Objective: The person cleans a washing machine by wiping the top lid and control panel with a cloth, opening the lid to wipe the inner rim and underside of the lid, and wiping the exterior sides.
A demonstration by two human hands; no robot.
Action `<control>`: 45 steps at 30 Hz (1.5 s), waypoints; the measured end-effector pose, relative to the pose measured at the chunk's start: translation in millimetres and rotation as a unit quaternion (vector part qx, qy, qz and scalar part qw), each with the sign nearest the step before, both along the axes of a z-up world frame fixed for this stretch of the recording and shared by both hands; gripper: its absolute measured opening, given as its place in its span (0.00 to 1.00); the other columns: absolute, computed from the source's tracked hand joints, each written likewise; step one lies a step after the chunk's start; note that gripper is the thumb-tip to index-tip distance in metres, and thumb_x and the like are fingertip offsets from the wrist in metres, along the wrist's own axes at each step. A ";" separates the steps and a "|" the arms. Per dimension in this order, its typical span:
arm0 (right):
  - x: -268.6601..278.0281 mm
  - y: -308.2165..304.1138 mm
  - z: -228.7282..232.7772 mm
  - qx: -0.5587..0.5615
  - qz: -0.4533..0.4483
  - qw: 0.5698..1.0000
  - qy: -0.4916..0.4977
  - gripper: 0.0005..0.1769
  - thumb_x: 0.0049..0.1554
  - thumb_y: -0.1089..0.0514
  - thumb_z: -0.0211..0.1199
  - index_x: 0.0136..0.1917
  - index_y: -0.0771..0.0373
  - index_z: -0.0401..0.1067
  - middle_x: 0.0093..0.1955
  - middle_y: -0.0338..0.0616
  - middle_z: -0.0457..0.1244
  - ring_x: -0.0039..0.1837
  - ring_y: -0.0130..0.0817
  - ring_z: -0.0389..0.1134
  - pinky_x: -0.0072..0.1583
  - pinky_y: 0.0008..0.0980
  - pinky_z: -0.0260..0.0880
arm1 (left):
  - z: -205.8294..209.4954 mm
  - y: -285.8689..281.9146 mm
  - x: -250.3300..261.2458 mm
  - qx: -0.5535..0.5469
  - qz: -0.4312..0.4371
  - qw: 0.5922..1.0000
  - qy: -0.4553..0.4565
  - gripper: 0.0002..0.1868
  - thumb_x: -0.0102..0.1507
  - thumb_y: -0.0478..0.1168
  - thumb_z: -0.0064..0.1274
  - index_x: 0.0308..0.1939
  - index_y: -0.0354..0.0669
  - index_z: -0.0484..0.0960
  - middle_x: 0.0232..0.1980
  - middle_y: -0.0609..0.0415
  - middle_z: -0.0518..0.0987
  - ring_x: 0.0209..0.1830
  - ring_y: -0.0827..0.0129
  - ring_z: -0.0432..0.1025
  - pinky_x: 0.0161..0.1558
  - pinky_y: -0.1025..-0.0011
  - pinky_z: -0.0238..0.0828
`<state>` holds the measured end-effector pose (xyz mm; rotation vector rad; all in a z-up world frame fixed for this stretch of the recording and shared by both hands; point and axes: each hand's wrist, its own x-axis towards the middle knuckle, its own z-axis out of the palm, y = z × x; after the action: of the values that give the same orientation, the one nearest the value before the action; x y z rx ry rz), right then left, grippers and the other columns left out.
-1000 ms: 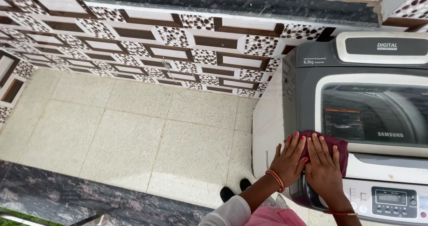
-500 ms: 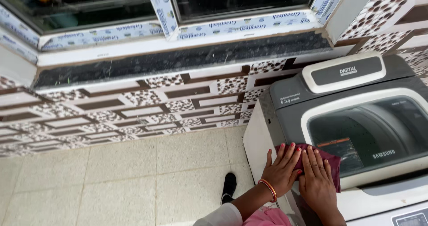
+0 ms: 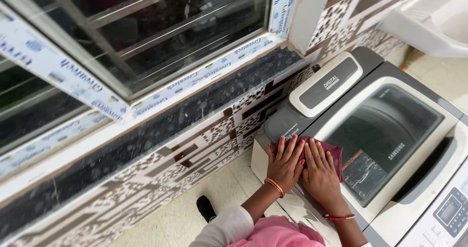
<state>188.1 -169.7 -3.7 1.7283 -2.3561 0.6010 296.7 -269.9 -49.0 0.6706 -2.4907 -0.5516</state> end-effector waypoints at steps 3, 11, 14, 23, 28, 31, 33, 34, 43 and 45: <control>10.1 -21.1 4.4 -0.001 -0.039 0.999 0.008 0.37 0.56 0.56 0.52 0.78 0.64 0.56 0.82 0.52 0.49 0.83 0.45 0.47 0.78 0.51 0.46 | 2.1 -33.1 4.2 -0.020 -0.049 0.999 0.004 0.31 0.73 0.50 0.40 0.80 0.52 0.61 0.84 0.54 0.54 0.85 0.50 0.43 0.73 0.28 0.28; 39.2 -105.3 10.6 0.007 -0.153 0.988 0.004 0.39 0.53 0.58 0.54 0.77 0.65 0.57 0.81 0.51 0.49 0.82 0.45 0.47 0.78 0.52 0.42 | 10.9 -150.0 7.6 -0.138 -0.139 0.980 0.016 0.29 0.72 0.56 0.39 0.76 0.54 0.66 0.82 0.58 0.57 0.83 0.57 0.45 0.70 0.27 0.22; 51.3 -126.6 13.0 -0.029 -0.199 0.979 -0.031 0.37 0.54 0.59 0.53 0.77 0.64 0.58 0.81 0.51 0.50 0.83 0.45 0.47 0.79 0.52 0.42 | 14.4 -177.3 8.7 -0.136 -0.197 0.971 0.023 0.30 0.72 0.55 0.40 0.76 0.50 0.65 0.82 0.55 0.57 0.83 0.56 0.45 0.71 0.28 0.25; 94.7 -109.8 13.9 -0.042 -0.313 0.949 -0.002 0.32 0.57 0.56 0.55 0.74 0.64 0.63 0.80 0.46 0.54 0.82 0.42 0.49 0.79 0.50 0.44 | 11.7 -177.2 7.6 -0.167 -0.382 0.907 0.055 0.32 0.70 0.47 0.46 0.75 0.38 0.63 0.78 0.47 0.63 0.80 0.55 0.54 0.75 0.41 0.41; 109.6 -79.6 8.7 -0.046 -0.385 0.921 0.046 0.31 0.60 0.54 0.53 0.76 0.62 0.61 0.80 0.45 0.53 0.82 0.41 0.50 0.79 0.47 0.43 | 5.8 -145.9 -6.5 -0.173 -0.445 0.875 0.073 0.31 0.71 0.45 0.45 0.76 0.36 0.63 0.78 0.44 0.64 0.80 0.54 0.57 0.76 0.49 0.48; 109.7 -59.2 8.5 -0.040 -0.402 0.914 0.043 0.32 0.61 0.54 0.53 0.77 0.62 0.60 0.81 0.45 0.53 0.82 0.40 0.50 0.79 0.45 0.43 | 4.5 -125.8 -14.7 -0.155 -0.461 0.870 0.077 0.31 0.70 0.45 0.45 0.76 0.37 0.64 0.78 0.44 0.65 0.79 0.54 0.57 0.75 0.52 0.49; 105.5 -44.9 9.6 -0.041 -0.402 0.914 0.033 0.32 0.61 0.54 0.54 0.77 0.62 0.60 0.81 0.45 0.53 0.82 0.39 0.50 0.80 0.44 0.43 | 3.4 -113.3 -15.9 -0.146 -0.466 0.869 0.080 0.31 0.70 0.45 0.45 0.75 0.35 0.64 0.78 0.42 0.64 0.79 0.53 0.57 0.75 0.51 0.48; 106.3 -38.1 9.4 -0.046 -0.399 0.916 0.023 0.33 0.61 0.53 0.54 0.78 0.62 0.60 0.81 0.45 0.53 0.82 0.38 0.50 0.80 0.43 0.43 | 2.2 -105.6 -15.3 -0.142 -0.465 0.870 0.076 0.31 0.70 0.45 0.45 0.75 0.35 0.64 0.78 0.42 0.64 0.79 0.53 0.57 0.75 0.51 0.48; 95.9 33.1 6.3 -0.028 -0.407 0.913 0.022 0.33 0.61 0.52 0.54 0.78 0.60 0.60 0.81 0.45 0.53 0.82 0.39 0.50 0.80 0.43 0.43 | 1.2 -31.3 -21.4 -0.153 -0.451 0.876 0.078 0.30 0.70 0.45 0.45 0.74 0.33 0.66 0.78 0.41 0.64 0.79 0.53 0.58 0.75 0.52 0.50; 93.0 52.4 4.4 -0.029 -0.404 0.914 0.022 0.33 0.61 0.52 0.54 0.78 0.60 0.60 0.81 0.45 0.53 0.82 0.39 0.50 0.80 0.43 0.43 | -0.3 -14.4 -25.9 -0.161 -0.464 0.867 0.087 0.30 0.70 0.45 0.46 0.73 0.30 0.67 0.76 0.35 0.65 0.78 0.48 0.59 0.74 0.52 0.52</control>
<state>281.1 -117.3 0.7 0.5951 -2.6616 0.4543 270.9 -284.2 -49.4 -0.7344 -2.5090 -0.4513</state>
